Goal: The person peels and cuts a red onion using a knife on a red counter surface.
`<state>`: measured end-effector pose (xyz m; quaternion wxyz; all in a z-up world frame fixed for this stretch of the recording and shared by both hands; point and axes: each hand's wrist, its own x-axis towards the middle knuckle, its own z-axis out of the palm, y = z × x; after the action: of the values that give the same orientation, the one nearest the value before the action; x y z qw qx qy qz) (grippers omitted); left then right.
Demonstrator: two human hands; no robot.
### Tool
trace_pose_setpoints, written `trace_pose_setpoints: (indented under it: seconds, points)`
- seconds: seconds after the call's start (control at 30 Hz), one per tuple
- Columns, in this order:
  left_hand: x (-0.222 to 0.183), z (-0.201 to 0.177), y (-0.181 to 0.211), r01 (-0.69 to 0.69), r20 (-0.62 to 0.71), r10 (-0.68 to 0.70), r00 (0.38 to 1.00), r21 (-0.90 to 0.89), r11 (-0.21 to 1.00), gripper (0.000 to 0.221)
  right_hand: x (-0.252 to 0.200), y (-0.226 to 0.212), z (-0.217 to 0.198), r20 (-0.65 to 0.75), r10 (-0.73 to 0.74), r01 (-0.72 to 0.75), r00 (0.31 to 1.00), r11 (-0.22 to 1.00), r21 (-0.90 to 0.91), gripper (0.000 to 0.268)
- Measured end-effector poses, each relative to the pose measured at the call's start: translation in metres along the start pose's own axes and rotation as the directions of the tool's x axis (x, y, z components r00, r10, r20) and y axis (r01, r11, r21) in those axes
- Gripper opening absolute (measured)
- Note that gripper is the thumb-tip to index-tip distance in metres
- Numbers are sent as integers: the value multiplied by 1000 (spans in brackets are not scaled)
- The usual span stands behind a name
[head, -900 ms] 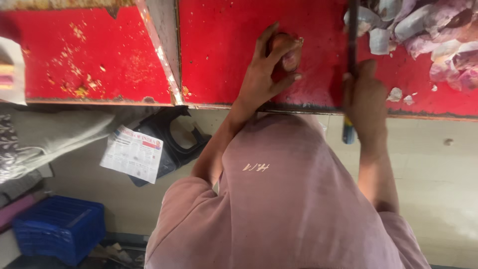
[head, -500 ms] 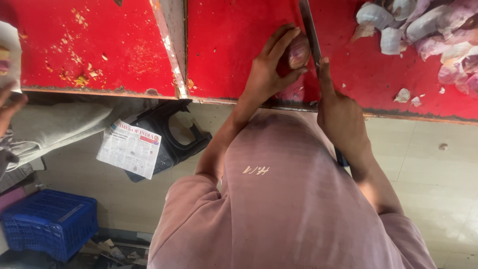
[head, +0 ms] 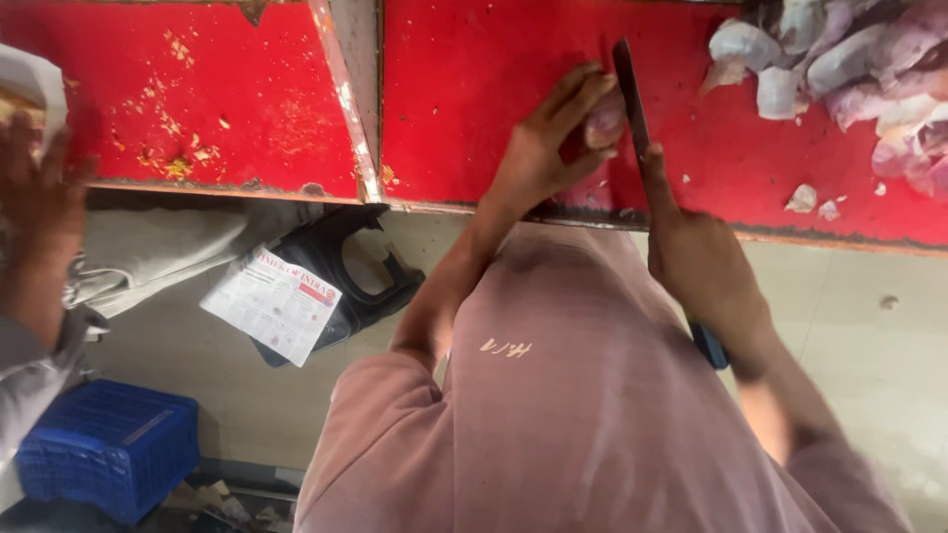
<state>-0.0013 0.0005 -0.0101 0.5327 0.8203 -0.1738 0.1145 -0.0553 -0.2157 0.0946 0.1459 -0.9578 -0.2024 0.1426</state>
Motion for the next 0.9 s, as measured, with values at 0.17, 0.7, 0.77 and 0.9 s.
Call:
trace_pose_setpoints:
  seconds: [0.17,0.7,0.77,0.9]
  points:
    - [-1,-1,-10,-69,57,68,996,13,998,84,28,10,7,-30,-44,46,999,996,78,78]
    - [0,-8,-13,120,-53,-129,990,-139,983,87,-24,30,98,-57,10,-25,998,964,-265,74]
    - [-10,-24,-4,160,-12,-160,987,-29,987,90,-35,48,91,-56,20,-34,998,965,-259,77]
    - [-6,-63,9,85,195,-248,949,599,797,109,-21,73,49,-296,-54,-55,954,937,-346,81]
